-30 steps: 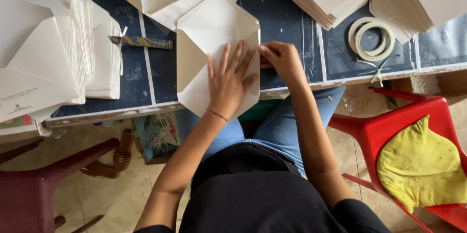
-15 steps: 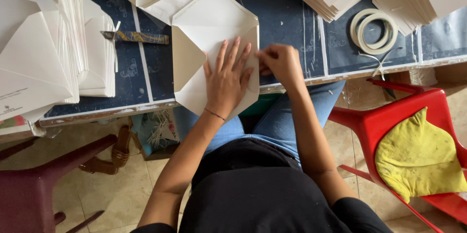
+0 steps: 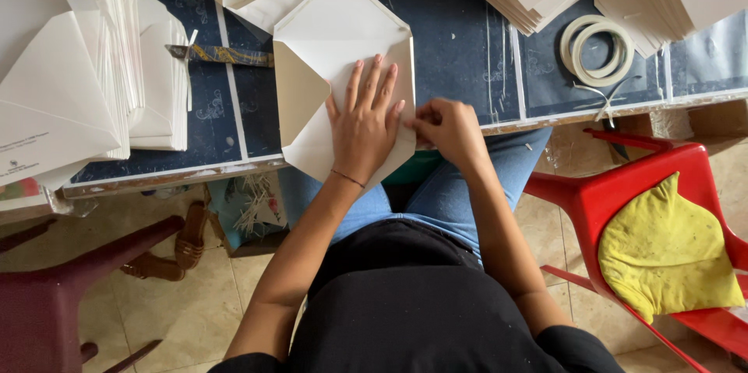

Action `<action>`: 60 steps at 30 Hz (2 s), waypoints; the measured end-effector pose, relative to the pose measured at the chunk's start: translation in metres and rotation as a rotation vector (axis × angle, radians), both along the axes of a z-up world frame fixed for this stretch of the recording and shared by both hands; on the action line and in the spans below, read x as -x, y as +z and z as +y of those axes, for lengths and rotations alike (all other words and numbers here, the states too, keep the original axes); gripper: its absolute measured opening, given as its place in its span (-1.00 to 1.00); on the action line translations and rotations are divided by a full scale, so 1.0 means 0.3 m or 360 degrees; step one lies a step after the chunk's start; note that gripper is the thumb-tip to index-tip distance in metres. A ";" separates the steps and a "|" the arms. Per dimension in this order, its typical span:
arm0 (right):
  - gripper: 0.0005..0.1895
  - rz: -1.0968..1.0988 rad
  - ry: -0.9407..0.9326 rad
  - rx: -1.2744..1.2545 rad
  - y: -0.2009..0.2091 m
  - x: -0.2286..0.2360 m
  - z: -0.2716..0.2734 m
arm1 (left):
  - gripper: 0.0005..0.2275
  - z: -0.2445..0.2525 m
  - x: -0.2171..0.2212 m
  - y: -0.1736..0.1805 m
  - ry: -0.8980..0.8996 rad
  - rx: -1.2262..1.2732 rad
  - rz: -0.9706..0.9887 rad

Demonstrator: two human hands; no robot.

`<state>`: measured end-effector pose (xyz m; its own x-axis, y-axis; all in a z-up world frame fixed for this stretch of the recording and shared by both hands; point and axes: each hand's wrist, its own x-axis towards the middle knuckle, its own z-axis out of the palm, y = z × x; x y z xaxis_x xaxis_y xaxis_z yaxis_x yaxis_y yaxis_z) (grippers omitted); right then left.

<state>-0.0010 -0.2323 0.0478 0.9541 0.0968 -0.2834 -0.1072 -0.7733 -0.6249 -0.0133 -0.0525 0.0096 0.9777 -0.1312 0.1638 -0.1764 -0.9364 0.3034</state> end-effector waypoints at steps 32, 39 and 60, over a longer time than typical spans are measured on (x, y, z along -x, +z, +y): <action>-0.52 -0.1142 0.0544 0.0771 -0.098 -0.212 -0.015 | -0.54 -0.008 -0.003 0.058 -0.0021 -0.0043 -0.0112; -0.70 -0.1296 0.0518 0.0210 -0.065 -0.387 -0.005 | -0.52 0.045 -0.016 0.037 -0.0192 0.0083 -0.0215; -0.73 -0.0651 0.0387 -0.0122 -0.066 -0.279 0.004 | -0.41 0.616 -0.347 0.170 0.0438 0.0321 -0.0647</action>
<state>0.0826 -0.2312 0.0279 0.9330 0.3368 0.1270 0.3374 -0.6955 -0.6344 0.0909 0.1322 0.0607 0.8238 0.1950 0.5323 -0.0731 -0.8946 0.4408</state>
